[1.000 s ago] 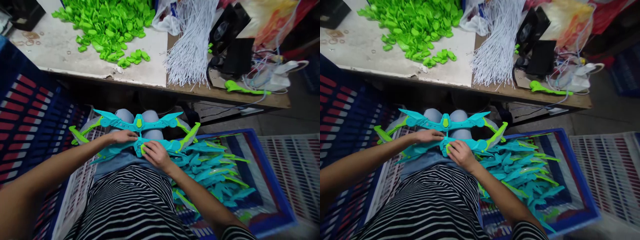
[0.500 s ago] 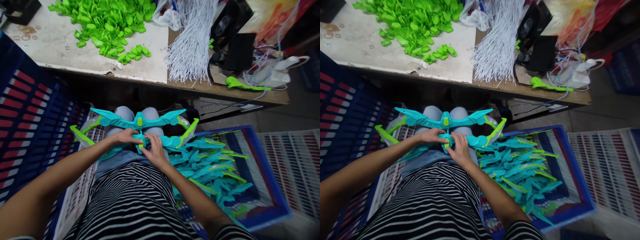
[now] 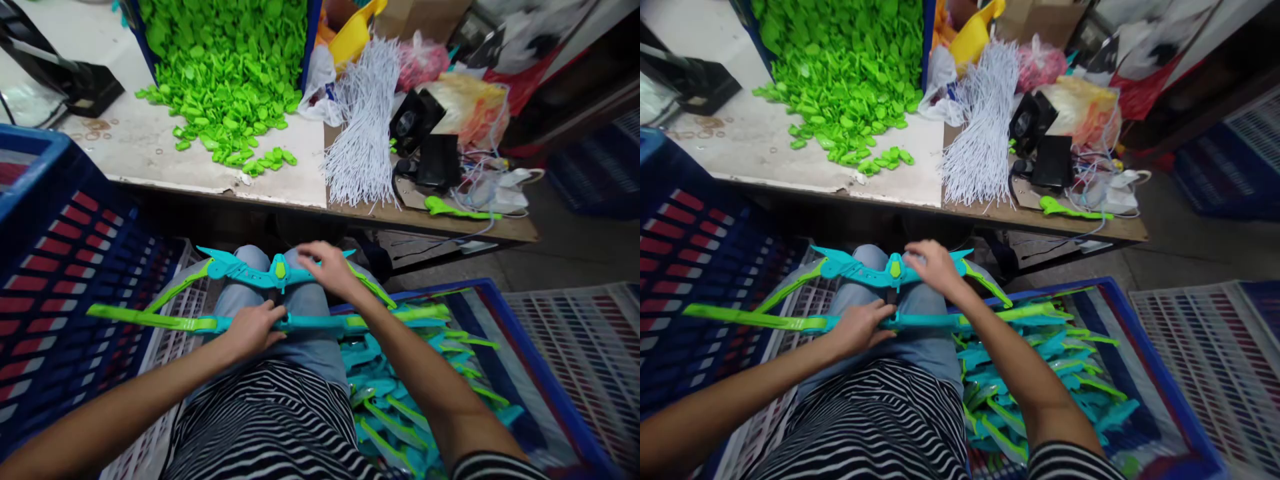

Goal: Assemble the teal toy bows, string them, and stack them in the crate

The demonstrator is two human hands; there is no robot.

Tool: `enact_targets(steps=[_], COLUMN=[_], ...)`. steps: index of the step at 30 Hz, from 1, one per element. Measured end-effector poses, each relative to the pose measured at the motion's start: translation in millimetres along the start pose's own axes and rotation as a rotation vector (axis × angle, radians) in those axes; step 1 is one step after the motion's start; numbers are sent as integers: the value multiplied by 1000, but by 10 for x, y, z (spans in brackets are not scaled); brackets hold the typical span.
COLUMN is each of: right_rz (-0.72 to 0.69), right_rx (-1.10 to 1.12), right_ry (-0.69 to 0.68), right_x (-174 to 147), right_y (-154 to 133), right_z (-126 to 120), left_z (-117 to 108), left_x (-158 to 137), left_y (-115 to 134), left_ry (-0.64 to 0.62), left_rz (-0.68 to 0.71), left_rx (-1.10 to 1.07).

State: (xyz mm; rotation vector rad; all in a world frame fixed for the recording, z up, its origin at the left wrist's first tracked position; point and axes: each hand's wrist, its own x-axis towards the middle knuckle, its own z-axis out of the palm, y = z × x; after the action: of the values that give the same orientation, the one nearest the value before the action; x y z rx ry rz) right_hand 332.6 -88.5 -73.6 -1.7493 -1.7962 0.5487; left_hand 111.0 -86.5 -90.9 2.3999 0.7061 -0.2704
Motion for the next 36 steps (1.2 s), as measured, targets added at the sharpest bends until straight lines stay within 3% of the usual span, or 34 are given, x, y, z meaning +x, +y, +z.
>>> enact_targets(steps=[2,4,7,10,14,20,24,28,32,34,36], right_rz=[12,51,132,165,181,138,15,-256,-554,-523,-348], right_rx=[-165,-287,-369,-383,-440,-496,-532,-536,-442,-376,-340], right_ry=[175,236,263,248,99,138,84,70,-51,30,231], right_x=[542,1087,1757,2184,2462,2467,2338,2123,1788,1627,1521], right_y=[79,155,233,260,277,391,499,566,640,668,665], right_z=[-201,-310,-333,-300,-306,-389,-490,-524,-454,-414,-373], left_z=[106,229,354,353,303,340,309,277,226,175,119], left_x=[-125,-203,-236,-215,-166,-123,-99,-95,-99,-77,-31], left_y=[36,26,-17,-32,-16,-27,-34,-22,-6,-5,-21], left_ry=[112,166,96,-17,-63,-40,-65,-101,-111,-134,-163], left_rz=[17,14,-47,-72,-95,-124,-112,-134,-133,-145,-167], left_rx=[173,254,224,104,1,8,-2,-6,-26,-63,-133])
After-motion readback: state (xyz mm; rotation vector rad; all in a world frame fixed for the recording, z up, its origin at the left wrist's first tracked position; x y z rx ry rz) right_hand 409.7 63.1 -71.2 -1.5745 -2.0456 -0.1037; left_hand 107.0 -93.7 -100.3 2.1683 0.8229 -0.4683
